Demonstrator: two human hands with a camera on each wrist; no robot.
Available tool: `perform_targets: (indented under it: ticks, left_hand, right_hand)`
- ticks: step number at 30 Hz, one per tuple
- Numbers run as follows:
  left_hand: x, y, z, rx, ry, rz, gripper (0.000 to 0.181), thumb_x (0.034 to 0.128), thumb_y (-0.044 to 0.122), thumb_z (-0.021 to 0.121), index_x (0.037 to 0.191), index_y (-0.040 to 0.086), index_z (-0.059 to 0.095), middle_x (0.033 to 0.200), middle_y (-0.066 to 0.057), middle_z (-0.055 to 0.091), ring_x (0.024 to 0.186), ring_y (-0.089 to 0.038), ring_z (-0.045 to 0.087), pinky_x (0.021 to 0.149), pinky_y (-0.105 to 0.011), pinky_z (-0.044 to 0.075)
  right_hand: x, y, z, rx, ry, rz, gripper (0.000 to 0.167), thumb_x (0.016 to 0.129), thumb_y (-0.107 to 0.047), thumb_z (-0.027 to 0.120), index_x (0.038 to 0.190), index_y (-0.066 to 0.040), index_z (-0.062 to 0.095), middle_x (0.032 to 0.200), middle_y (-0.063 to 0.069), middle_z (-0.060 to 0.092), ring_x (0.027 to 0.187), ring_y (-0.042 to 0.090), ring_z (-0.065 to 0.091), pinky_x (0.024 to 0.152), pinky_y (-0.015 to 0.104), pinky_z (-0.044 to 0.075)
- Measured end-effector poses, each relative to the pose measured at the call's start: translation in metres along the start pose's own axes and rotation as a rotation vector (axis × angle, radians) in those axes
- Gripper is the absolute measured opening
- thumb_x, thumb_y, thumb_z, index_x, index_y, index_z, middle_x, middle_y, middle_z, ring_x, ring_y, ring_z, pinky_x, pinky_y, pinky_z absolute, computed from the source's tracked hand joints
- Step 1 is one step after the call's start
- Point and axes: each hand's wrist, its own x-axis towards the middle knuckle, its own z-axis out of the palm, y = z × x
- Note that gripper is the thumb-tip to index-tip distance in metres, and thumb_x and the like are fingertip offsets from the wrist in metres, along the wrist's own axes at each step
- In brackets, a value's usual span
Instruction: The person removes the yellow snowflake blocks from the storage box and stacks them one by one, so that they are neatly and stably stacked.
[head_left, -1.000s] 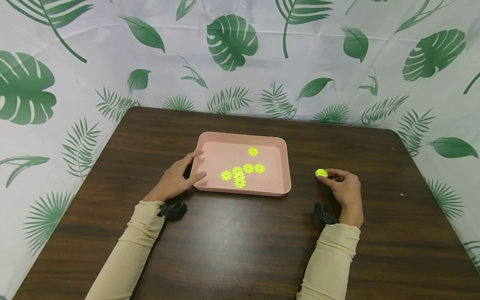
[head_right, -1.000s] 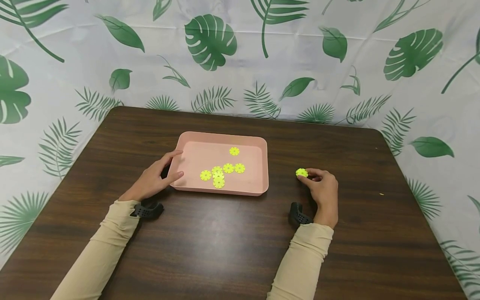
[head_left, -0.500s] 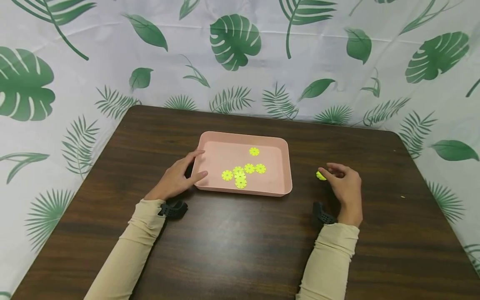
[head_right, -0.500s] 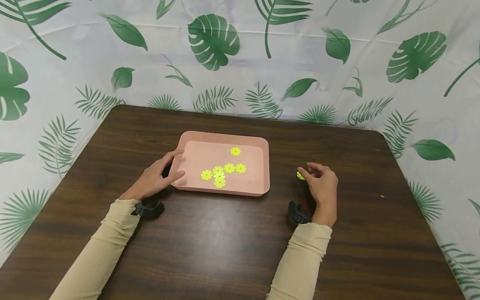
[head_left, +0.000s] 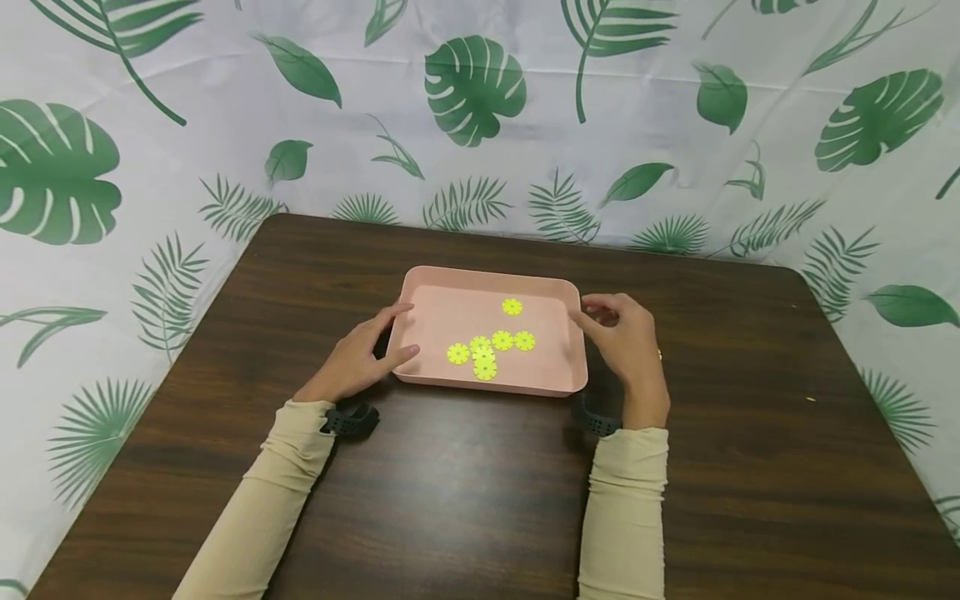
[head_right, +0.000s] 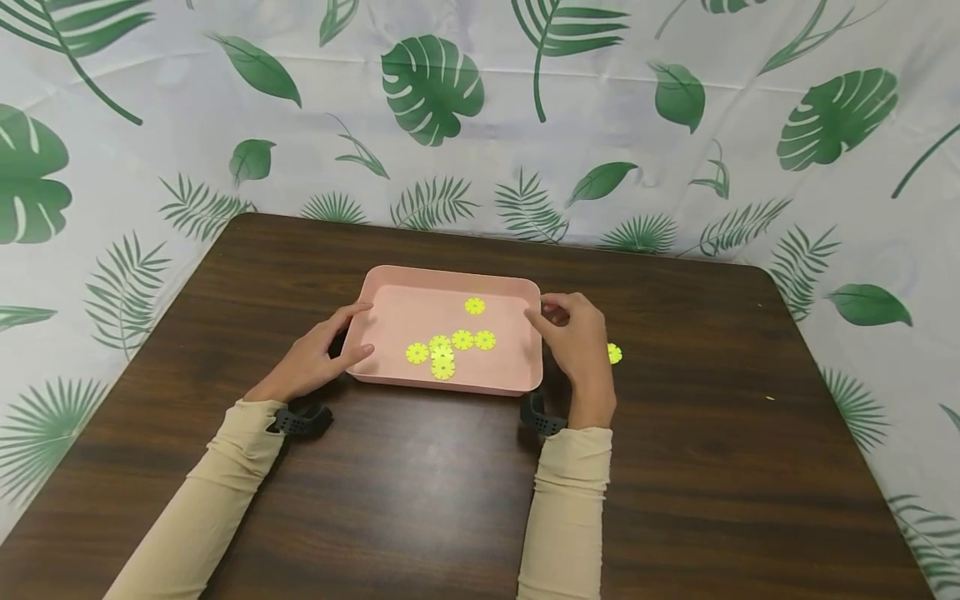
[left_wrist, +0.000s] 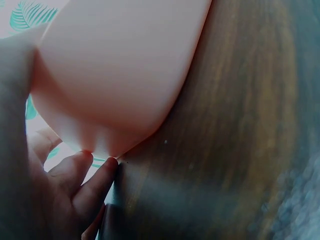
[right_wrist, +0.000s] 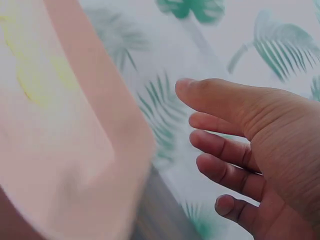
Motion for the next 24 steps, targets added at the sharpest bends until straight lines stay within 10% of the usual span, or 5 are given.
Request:
perform_targets:
  ticks: [24]
  left_hand:
    - [0.001,-0.003,0.002,0.021,-0.005,-0.024,0.077,0.0983,0.057,0.062,0.164,0.03,0.031,0.167,-0.004,0.033,0.15,-0.038,0.035,0.113,-0.072,0.028]
  right_hand:
    - [0.002,-0.07,0.101,-0.18,-0.541,-0.223,0.038,0.09,-0.02,0.083,0.122,-0.001,0.075,0.109,0.011,0.071,0.096,0.025,0.066,0.09,0.04,0.056]
